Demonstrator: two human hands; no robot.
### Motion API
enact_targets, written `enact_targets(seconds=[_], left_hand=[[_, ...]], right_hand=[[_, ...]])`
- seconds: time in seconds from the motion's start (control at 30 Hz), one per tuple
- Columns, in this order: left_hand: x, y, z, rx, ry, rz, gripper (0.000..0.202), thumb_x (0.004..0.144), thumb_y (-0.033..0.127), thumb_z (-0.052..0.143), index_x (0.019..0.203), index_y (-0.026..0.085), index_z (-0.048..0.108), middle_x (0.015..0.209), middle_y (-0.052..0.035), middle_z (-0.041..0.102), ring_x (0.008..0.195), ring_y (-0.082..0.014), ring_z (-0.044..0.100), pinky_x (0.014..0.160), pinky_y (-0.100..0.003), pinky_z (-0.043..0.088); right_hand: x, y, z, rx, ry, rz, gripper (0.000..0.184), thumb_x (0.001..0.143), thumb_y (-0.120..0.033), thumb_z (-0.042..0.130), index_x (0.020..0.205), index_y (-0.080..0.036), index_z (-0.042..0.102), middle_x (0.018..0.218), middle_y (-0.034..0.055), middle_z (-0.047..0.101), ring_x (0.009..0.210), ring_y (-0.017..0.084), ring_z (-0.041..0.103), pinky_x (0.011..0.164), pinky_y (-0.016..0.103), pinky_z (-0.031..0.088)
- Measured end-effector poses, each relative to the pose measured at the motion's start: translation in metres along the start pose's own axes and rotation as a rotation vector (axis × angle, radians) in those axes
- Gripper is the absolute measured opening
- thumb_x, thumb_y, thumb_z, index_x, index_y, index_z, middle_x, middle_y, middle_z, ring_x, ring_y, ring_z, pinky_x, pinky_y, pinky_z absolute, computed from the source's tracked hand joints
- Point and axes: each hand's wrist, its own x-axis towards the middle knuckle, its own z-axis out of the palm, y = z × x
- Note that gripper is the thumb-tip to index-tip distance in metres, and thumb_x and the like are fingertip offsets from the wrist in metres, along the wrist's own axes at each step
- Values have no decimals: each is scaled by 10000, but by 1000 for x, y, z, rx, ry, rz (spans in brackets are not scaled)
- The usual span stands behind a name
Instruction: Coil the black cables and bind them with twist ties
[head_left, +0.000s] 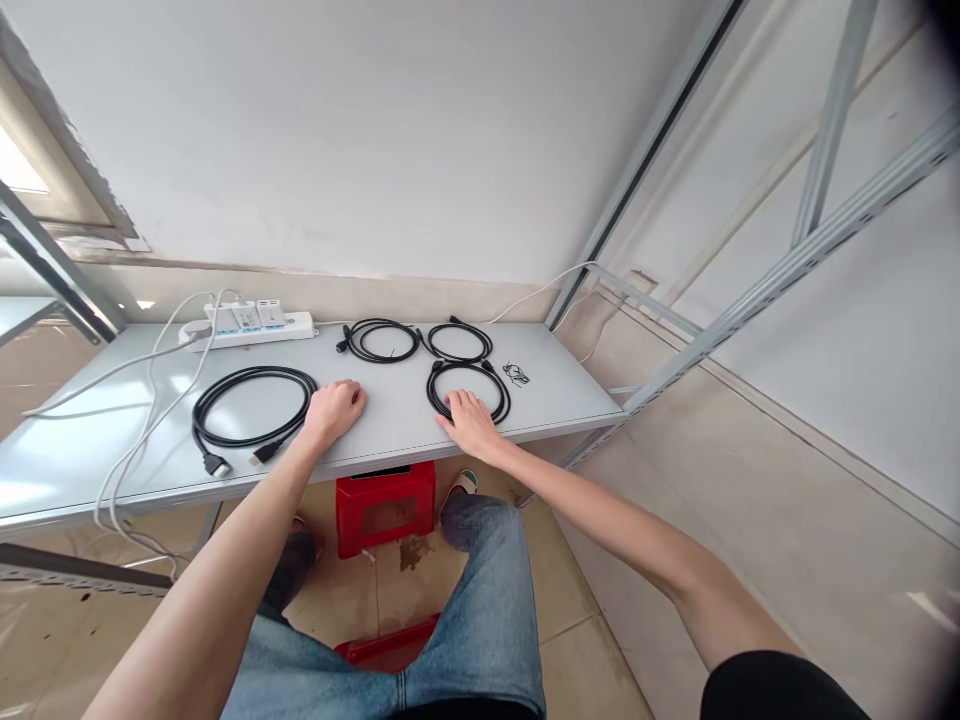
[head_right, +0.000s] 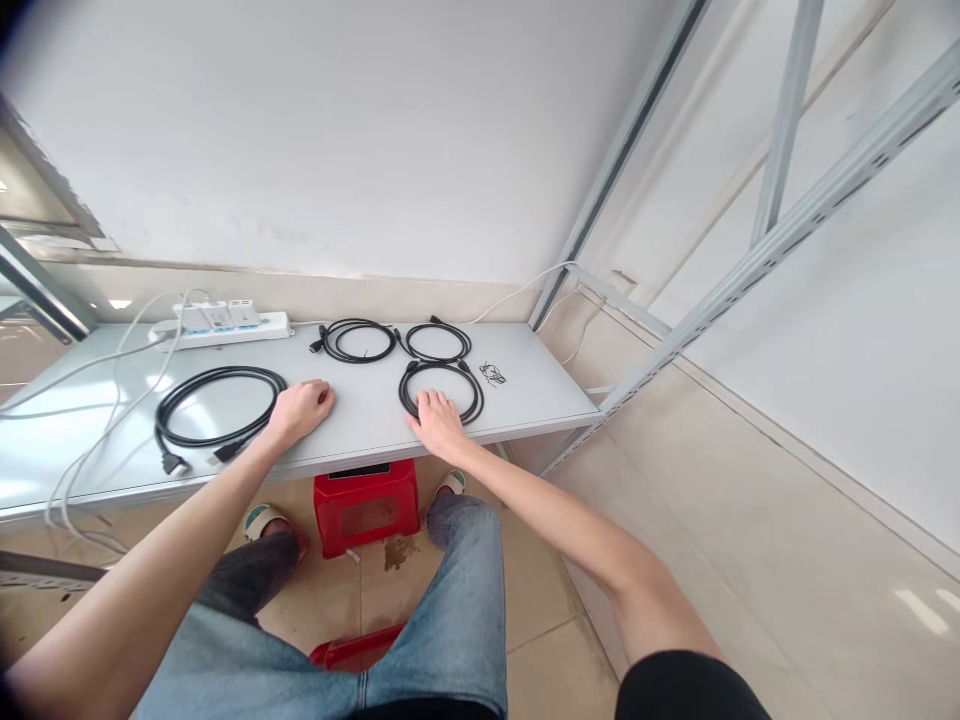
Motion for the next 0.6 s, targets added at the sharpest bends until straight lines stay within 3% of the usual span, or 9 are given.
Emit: enact_targets(seconds=[0.1,0.23,0.37,0.5,0.6], left_hand=[[0,0,2,-21,8,3,366,983,342,391,841,211,702,1010,-142,772,913,-282,720,719,-325,444],[0,-2,3,-112,43,-12,444,1025,395,335,835,208,689,966,-150,760,869,-276,712,730,-333,433],[1,-6,-2,-340,93,-103,546,1049,512,271,724,211,591,723,-67,672,707,-201,621,662,-304,377],[3,-10,-4,-505,178,-145,477,1002,559,381,672,223,456,622,10,536,617,-145,478,628,-288,345],[3,-11,-2,-506,201,-138,375,955,494,472,691,233,420,636,20,519,620,-143,453,646,-291,357]], right_hand=[[0,-25,12,-11,-14,17,100,1037,-227,502,1109,-179,554,1126,148,665,1053,294,592,898,432,477],[-3,-64,19,17,-32,-155,65,1031,-216,530,1087,-197,554,1071,127,668,1013,293,602,881,432,482],[1,-99,29,68,-27,-299,23,1033,-214,551,1055,-216,557,1047,95,664,999,275,603,856,403,477],[20,-118,42,80,-30,-390,47,1035,-167,541,1048,-202,570,1028,83,642,994,252,587,840,373,459],[36,-116,44,83,-19,-405,63,1035,-204,575,1093,-189,593,1027,79,629,1002,241,579,849,358,450]])
